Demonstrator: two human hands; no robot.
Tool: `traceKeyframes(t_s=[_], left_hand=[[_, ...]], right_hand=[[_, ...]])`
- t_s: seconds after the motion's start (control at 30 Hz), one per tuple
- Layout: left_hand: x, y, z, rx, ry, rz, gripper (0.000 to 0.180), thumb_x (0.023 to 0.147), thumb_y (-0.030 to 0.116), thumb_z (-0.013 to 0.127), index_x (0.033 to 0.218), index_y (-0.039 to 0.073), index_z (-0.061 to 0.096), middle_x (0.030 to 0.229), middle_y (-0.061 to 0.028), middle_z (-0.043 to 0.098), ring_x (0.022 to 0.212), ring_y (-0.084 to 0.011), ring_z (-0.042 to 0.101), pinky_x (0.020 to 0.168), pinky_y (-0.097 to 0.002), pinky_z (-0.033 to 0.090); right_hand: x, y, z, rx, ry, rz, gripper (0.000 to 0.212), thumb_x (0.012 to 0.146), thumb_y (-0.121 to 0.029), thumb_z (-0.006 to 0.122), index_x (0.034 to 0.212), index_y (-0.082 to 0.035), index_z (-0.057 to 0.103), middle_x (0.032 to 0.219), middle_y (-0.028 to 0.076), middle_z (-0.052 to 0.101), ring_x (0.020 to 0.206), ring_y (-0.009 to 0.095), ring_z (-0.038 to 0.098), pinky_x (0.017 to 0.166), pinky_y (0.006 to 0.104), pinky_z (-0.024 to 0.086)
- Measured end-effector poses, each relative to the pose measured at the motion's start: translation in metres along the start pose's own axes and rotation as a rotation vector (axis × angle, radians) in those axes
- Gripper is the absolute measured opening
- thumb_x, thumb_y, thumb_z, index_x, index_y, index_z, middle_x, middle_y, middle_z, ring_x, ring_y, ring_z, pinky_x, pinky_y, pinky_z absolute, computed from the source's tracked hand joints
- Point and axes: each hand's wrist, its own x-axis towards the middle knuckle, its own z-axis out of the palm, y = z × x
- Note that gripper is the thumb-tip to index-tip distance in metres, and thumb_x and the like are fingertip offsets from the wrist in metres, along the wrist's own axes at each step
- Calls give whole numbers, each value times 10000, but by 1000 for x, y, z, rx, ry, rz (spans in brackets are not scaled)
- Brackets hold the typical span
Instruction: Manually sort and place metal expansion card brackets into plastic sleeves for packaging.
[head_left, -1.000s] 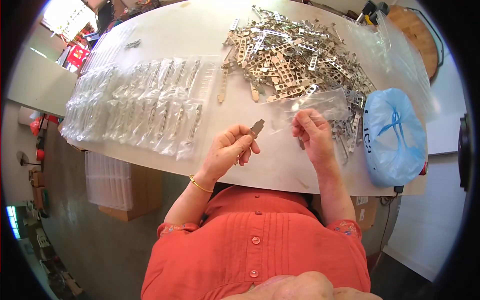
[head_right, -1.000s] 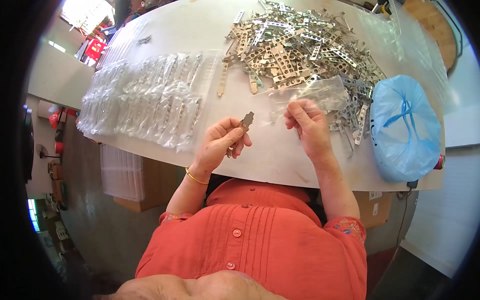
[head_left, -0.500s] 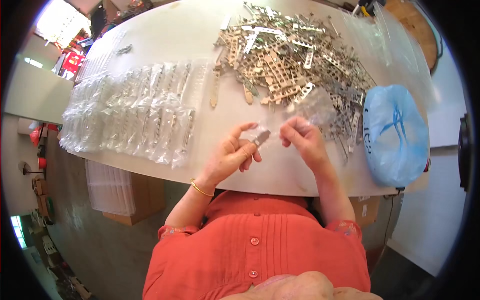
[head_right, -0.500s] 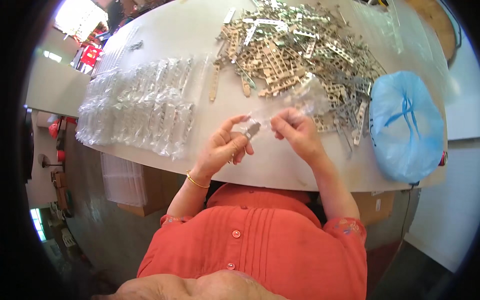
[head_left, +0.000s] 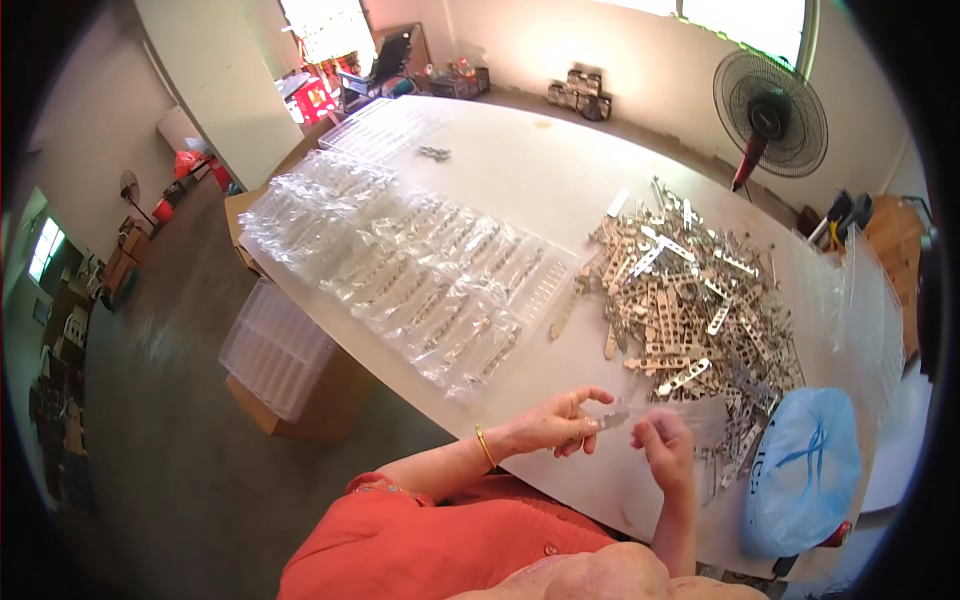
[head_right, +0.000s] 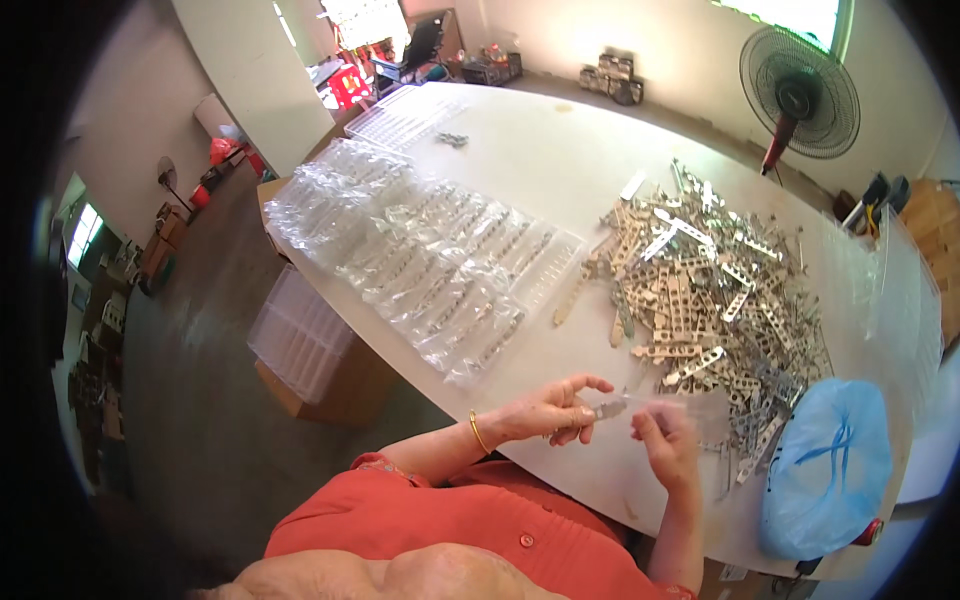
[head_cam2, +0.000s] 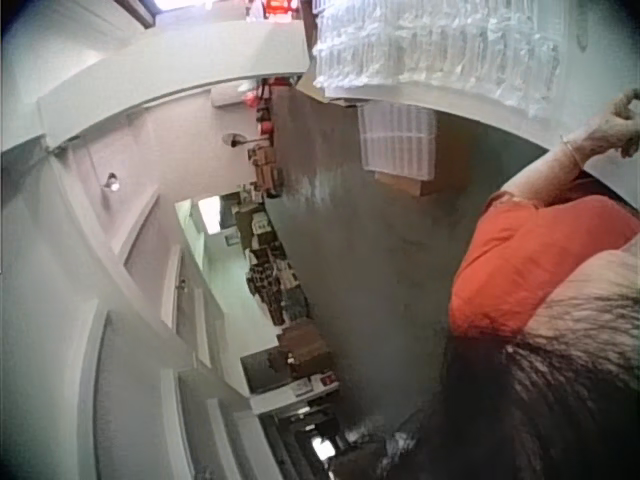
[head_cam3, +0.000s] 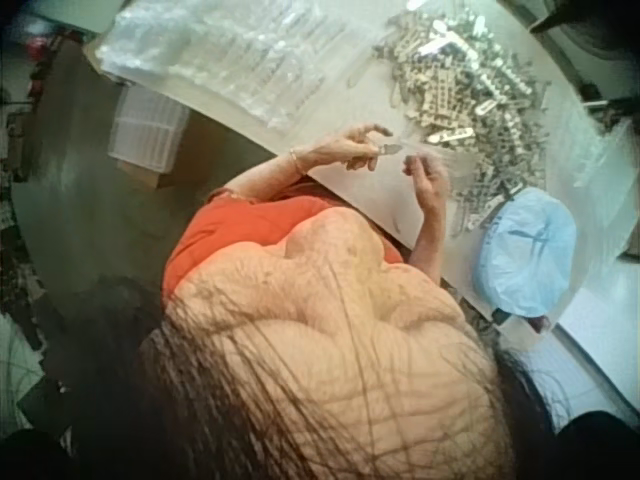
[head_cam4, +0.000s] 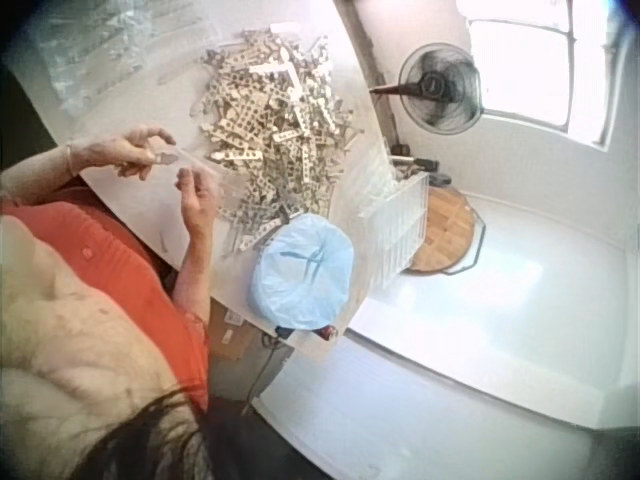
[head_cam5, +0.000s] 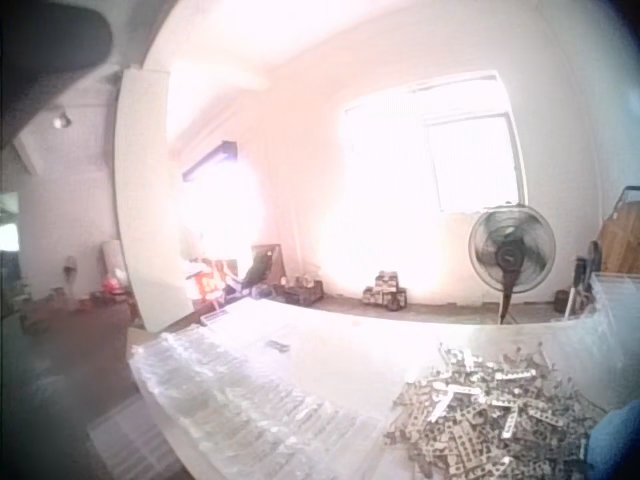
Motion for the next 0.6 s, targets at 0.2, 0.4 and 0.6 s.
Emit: traceKeyframes(t_s=[0.2,0.4,0.6], left_hand=[[2,-8,-1,34,-42,0,137,1022,161,510,1125,73,489,786,-53,643,543,-63,518,481,-212,421],[-5,-6,7,210,51,71,100,1029,152,495,1063,58,490,782,-48,634,549,-69,519,479,-220,420],[-10,-15,13,391,114,161,162,1047,217,498,1035,56,508,704,-9,560,583,-81,524,518,-244,428]], right_hand=[[10,2,11,44,-123,-61,259,980,-269,652,920,-18,638,889,48,610,714,138,632,644,272,530],[3,-4,28,-1,-106,-20,246,982,-264,653,988,-29,580,833,37,638,709,116,616,645,253,515],[4,1,38,-4,-178,-8,220,985,-248,647,988,-37,585,802,41,635,665,111,601,602,250,481]])
